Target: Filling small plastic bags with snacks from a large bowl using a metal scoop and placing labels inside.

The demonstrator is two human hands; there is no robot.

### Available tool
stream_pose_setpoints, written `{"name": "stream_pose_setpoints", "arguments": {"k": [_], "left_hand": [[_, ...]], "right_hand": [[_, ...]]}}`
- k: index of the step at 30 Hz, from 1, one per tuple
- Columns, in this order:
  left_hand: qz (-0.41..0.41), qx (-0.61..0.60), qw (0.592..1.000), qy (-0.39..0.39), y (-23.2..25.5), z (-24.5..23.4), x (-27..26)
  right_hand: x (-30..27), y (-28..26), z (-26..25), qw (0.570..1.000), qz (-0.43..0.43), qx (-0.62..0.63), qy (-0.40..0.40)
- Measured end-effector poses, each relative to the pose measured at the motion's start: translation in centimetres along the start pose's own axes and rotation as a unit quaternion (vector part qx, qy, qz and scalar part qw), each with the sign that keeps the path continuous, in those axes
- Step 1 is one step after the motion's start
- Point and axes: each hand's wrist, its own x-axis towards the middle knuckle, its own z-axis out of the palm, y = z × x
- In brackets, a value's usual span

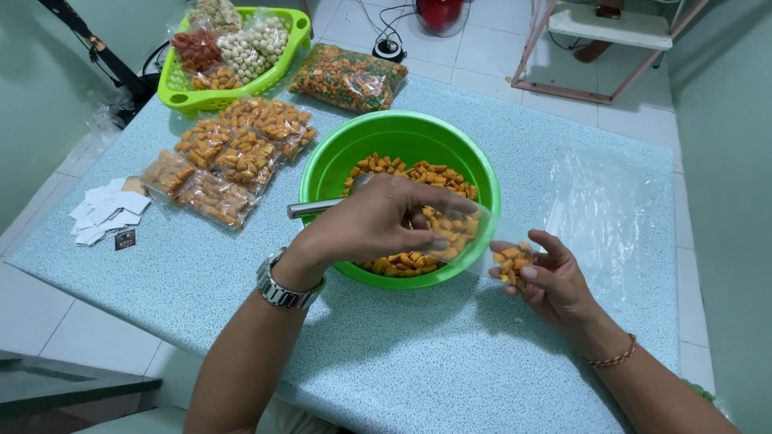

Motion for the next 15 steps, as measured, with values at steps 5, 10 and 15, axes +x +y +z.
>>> {"name": "stream_pose_setpoints", "arguments": {"k": [5, 10, 15], "left_hand": [[-0.006, -0.012, 1.000, 0.016, 0.8, -1.4, -0.6], [-0.040, 0.025, 0.996, 0.077, 0.4, -3.8, -1.7], [-0.220, 0.457, 0.861, -0.019, -4.4, -4.4, -3.0]], "right_hand": [[0.3, -0.5, 0.0, 1.000, -0.007, 0.002, 0.021], [0.7, -1.1, 0.7, 0.999, -0.016, -0.006, 0.038], [1.1, -1.8, 1.1, 0.995, -0.015, -0.047, 0.091]]}}
